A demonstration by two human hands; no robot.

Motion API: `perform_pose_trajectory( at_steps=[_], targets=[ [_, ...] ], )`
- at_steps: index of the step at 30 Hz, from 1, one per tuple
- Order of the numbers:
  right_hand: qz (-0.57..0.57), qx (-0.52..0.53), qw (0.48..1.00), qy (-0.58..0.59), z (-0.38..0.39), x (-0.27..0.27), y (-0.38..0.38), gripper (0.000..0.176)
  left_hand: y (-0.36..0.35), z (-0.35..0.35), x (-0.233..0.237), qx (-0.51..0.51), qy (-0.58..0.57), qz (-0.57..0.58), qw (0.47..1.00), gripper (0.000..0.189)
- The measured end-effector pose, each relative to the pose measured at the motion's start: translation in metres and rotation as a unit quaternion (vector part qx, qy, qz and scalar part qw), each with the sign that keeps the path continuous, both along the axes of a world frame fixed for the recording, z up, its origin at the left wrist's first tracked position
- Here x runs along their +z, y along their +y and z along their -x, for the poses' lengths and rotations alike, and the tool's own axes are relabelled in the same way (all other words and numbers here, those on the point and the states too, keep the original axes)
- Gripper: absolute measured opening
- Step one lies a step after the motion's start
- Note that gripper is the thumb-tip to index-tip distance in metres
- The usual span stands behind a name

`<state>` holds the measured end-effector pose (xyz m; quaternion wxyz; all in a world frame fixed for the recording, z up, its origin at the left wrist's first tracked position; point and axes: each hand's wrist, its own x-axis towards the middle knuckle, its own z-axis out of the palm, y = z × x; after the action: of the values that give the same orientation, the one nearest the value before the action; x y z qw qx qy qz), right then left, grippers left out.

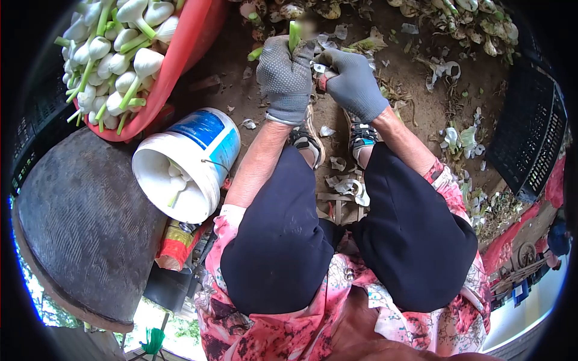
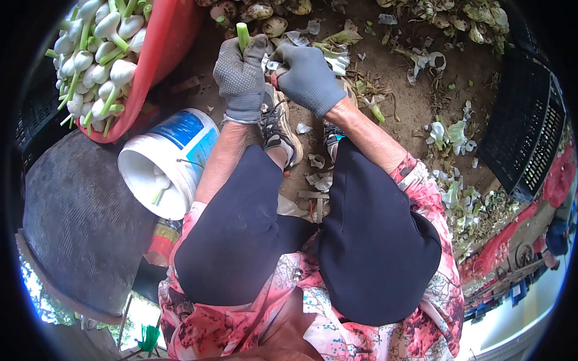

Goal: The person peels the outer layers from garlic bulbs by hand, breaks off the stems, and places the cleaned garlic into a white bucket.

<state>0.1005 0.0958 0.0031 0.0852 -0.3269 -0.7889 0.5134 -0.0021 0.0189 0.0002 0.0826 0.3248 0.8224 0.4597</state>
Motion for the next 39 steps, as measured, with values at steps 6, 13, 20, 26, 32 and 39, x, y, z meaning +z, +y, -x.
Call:
perform_pose_trajectory(
  at_steps=[6,13,20,26,32,39],
  targets=[
    [0.086,-0.048,0.995,0.029,-0.001,-0.034,-0.001,0.020,-0.007,0.010,-0.009,0.040,-0.329,-0.020,0.943,0.047],
    [0.527,-0.153,0.818,0.173,-0.014,-0.004,-0.002,0.018,-0.002,0.012,-0.006,0.057,-0.513,-0.121,0.848,0.036],
    [0.388,-0.112,0.908,0.110,-0.005,-0.009,-0.004,0.019,-0.001,0.014,-0.007,0.029,-0.414,-0.074,0.907,0.018],
    [0.405,-0.116,0.899,0.118,-0.010,-0.029,-0.005,0.031,-0.007,0.014,-0.009,0.025,-0.495,-0.120,0.860,0.019],
    [0.163,-0.069,0.982,0.069,0.002,-0.022,0.001,0.043,0.000,0.010,-0.010,0.108,-0.630,-0.147,0.755,0.020],
    [0.246,-0.026,0.961,0.122,-0.007,-0.015,0.010,0.021,-0.007,0.020,-0.018,0.099,-0.641,-0.134,0.750,0.018]
  ],
)
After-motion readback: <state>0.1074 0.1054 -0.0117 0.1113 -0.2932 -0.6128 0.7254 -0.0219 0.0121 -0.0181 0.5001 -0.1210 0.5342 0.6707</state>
